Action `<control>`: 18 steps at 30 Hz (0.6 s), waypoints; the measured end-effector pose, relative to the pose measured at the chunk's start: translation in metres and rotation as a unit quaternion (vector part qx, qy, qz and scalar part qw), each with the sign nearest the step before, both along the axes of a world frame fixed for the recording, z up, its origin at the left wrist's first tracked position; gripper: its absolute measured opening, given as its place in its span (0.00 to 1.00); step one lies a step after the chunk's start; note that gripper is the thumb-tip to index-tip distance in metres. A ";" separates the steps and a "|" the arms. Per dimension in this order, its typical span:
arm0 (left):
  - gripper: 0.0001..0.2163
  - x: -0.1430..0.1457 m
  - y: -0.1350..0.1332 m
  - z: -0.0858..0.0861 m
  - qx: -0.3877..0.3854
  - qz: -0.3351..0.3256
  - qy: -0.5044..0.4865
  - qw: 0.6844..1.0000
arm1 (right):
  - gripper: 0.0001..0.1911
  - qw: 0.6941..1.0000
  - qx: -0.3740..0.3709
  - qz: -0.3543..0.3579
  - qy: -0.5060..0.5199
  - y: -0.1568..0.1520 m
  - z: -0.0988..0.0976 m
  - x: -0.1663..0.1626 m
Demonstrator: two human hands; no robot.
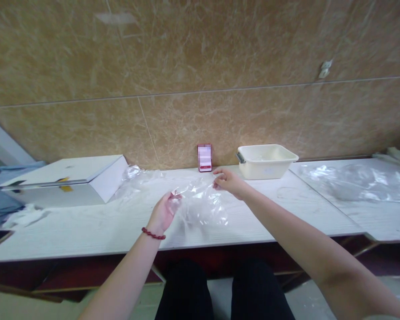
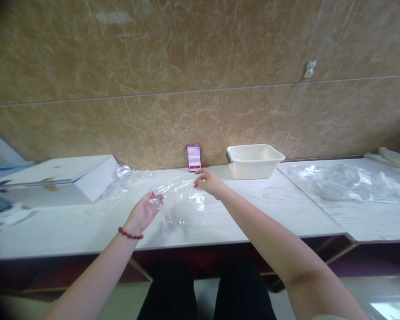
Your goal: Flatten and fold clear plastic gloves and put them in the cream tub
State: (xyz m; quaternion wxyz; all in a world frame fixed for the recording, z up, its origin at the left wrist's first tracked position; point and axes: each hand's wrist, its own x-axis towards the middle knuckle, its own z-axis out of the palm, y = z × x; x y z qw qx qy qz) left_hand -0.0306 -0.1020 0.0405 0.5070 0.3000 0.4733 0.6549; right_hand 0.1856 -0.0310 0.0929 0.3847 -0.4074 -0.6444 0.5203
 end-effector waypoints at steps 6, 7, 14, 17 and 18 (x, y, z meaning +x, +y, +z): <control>0.11 0.003 0.004 0.024 0.109 0.114 0.268 0.950 | 0.14 0.988 0.109 0.043 -0.099 -0.018 0.019 0.006; 0.14 0.009 0.004 0.032 0.161 0.087 0.352 0.918 | 0.14 0.985 0.116 0.058 -0.113 -0.023 0.024 0.006; 0.10 0.052 0.012 0.066 0.194 -0.131 0.583 0.778 | 0.15 0.965 0.158 0.092 -0.188 -0.042 0.037 0.002; 0.07 0.053 0.017 0.062 0.190 -0.124 0.586 0.778 | 0.21 0.952 0.196 0.045 -0.233 -0.041 0.035 0.008; 0.08 0.051 0.018 0.059 0.188 -0.118 0.577 0.786 | 0.25 0.944 0.206 0.033 -0.256 -0.039 0.034 0.011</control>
